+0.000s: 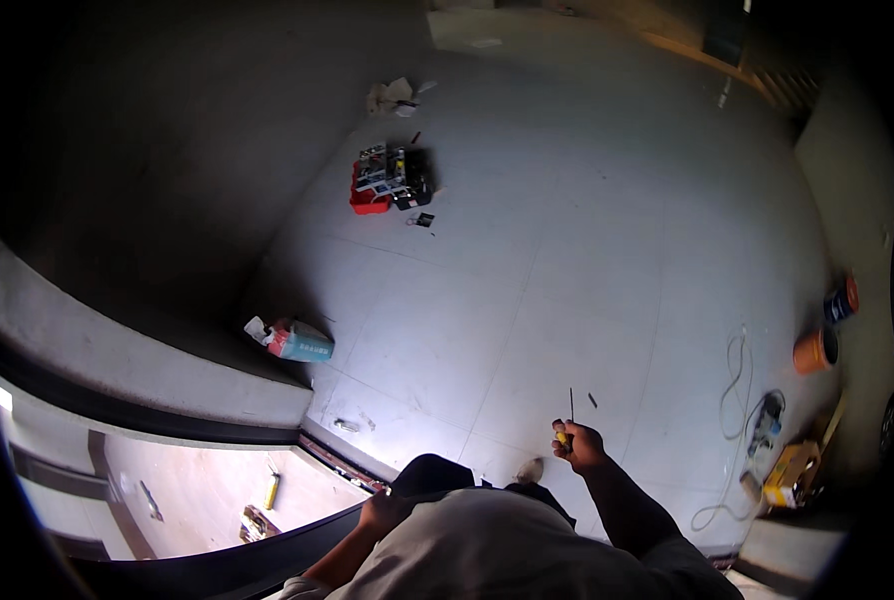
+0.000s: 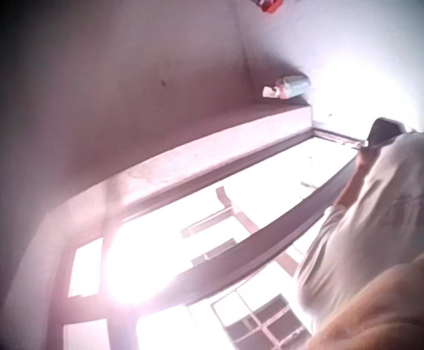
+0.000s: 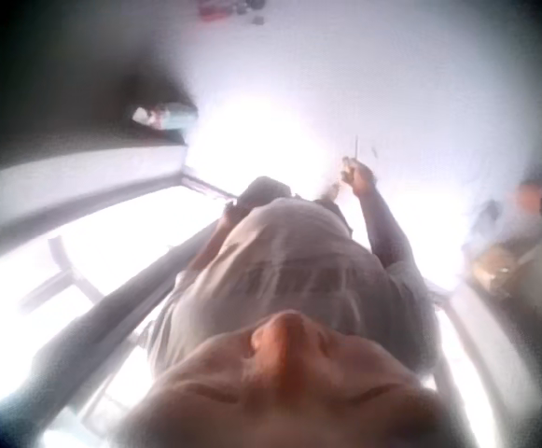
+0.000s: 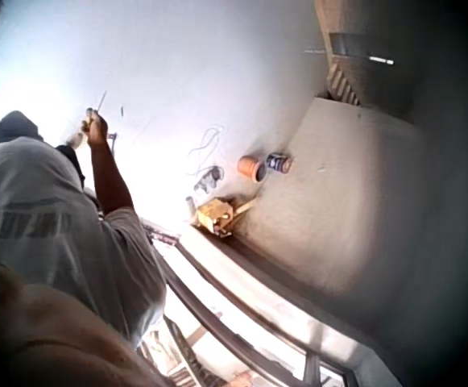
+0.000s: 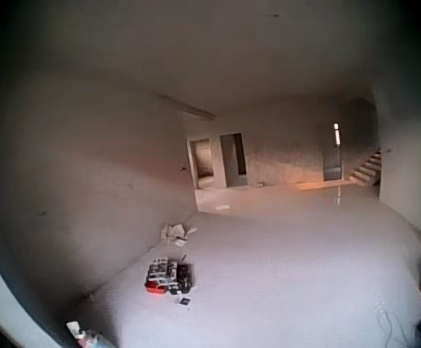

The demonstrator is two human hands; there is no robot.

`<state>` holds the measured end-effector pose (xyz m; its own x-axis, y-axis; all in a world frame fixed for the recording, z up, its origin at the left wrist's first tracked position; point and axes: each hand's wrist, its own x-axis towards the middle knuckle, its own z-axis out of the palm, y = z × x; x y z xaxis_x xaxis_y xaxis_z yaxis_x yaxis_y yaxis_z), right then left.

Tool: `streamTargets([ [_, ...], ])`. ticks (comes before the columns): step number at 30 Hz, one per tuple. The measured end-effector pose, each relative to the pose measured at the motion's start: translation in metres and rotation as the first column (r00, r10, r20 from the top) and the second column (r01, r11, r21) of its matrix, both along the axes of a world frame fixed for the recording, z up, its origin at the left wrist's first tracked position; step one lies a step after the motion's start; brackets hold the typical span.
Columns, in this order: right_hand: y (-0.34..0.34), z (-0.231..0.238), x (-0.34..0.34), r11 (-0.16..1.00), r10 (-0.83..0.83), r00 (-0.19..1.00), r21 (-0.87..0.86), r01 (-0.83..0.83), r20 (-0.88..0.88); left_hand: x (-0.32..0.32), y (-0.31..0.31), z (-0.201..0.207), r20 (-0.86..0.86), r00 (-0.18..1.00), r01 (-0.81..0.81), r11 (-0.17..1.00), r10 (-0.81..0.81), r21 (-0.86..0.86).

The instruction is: The person sits on the floor and uses a cordless drill to remove a bit from a yellow socket. They then walk to a red toolbox, select a small metal ring, and fit it onto the socket. The person returns to the floor and continues handling the socket and drill.

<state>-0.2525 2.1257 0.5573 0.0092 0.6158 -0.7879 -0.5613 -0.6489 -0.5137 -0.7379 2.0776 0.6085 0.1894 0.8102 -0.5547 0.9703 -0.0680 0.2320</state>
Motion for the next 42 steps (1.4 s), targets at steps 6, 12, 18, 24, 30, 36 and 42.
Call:
streamTargets([
  [6,0.117,0.051,-0.003,1.0,-0.005,0.984,0.025,0.009,-0.179,-0.056,0.07,-0.105,-0.169,0.957,0.254,0.963,-0.236,0.09],
  [12,0.265,0.104,-0.001,0.966,0.067,0.967,0.257,-0.001,-0.247,-0.074,0.186,-0.182,-0.168,0.955,0.254,0.967,-0.245,0.032],
  [18,0.407,0.136,-0.011,0.943,0.008,0.972,0.326,0.071,-0.237,-0.101,0.379,-0.172,-0.09,0.977,0.18,0.976,-0.192,-0.126],
  [24,0.516,0.108,-0.015,0.971,-0.06,0.967,0.211,0.114,-0.249,-0.098,0.601,-0.158,0.271,0.657,-0.653,0.711,0.703,-0.262],
  [30,0.654,0.018,0.02,0.999,0.016,0.968,0.046,-0.005,-0.249,-0.025,0.71,-0.134,0.505,0.283,-0.791,0.497,0.815,-0.358],
  [36,0.827,-0.009,0.013,0.962,0.141,0.98,-0.216,-0.169,-0.137,0.024,0.719,-0.129,-0.062,0.996,-0.07,0.983,0.06,-0.17],
  [42,0.98,0.0,-0.025,0.871,0.455,0.89,-0.197,-0.449,-0.017,0.022,0.757,-0.132,0.182,0.856,-0.473,0.875,0.485,-0.106],
])
